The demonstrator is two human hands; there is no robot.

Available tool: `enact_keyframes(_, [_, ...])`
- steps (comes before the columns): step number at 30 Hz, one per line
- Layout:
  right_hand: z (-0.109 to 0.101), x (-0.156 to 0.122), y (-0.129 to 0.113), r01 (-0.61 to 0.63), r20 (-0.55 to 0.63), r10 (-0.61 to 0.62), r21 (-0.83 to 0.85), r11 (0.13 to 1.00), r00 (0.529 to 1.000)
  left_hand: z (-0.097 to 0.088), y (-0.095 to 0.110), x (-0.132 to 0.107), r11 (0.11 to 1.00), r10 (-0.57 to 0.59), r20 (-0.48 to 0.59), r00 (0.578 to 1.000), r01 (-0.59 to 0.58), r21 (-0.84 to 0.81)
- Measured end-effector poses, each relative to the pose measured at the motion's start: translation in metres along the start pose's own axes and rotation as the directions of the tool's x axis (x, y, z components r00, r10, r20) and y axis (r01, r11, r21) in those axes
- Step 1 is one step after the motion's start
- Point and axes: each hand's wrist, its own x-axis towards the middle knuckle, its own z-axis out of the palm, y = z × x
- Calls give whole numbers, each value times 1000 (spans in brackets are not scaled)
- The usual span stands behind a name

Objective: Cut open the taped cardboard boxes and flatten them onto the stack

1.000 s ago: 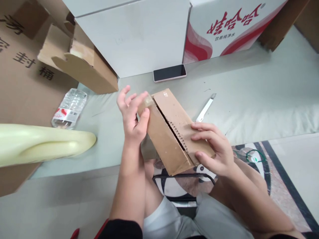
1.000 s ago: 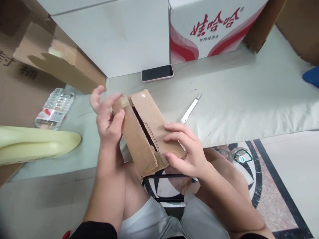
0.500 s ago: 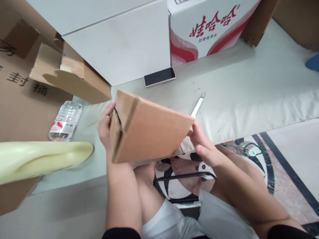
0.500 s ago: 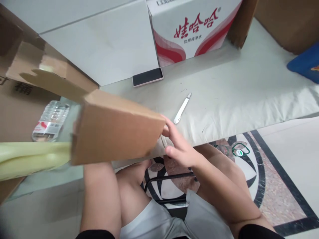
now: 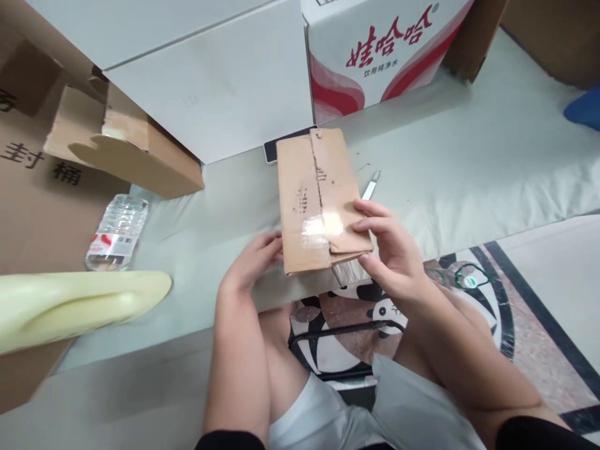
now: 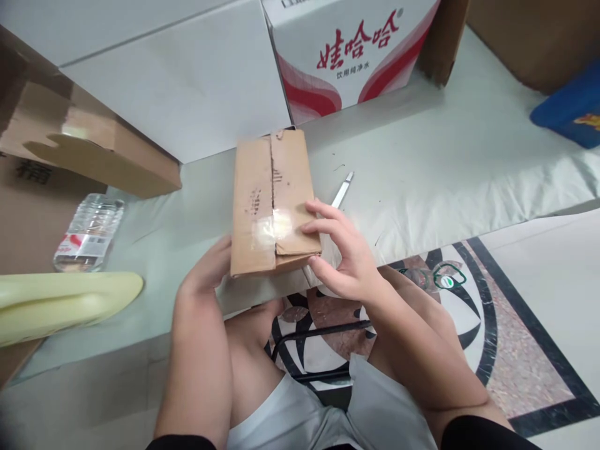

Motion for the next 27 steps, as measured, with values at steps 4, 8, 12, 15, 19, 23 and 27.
enact_keyframes(4, [2,0,3,37,110,-36,-7,999,993,9,4,5,962,255,-141,957,-265,-60])
enact_keyframes(8, [4,-2,10,11,45,-13,30,999,999,34,4,8,806,579,-75,812,-584,-94])
enact_keyframes(12, [-1,-3,31,-220,-215,166,-254,942,962,45,0,12,761,623,-129,772,-636,-129])
enact_keyframes(15, [-4,-2,49,-347,-191,295,-639,687,936,45,-2,13,763,617,-148,773,-634,-127])
enact_keyframes(19, [-6,1,58,-349,-182,352,-793,500,918,45,0,11,773,613,-152,775,-629,-87])
enact_keyframes(23, [-14,5,57,-477,-268,445,-745,466,855,48,1,11,762,622,-174,764,-641,-93])
enact_keyframes(27, [-20,9,48,-624,-378,498,-524,580,780,56,5,9,765,614,-195,765,-637,-89])
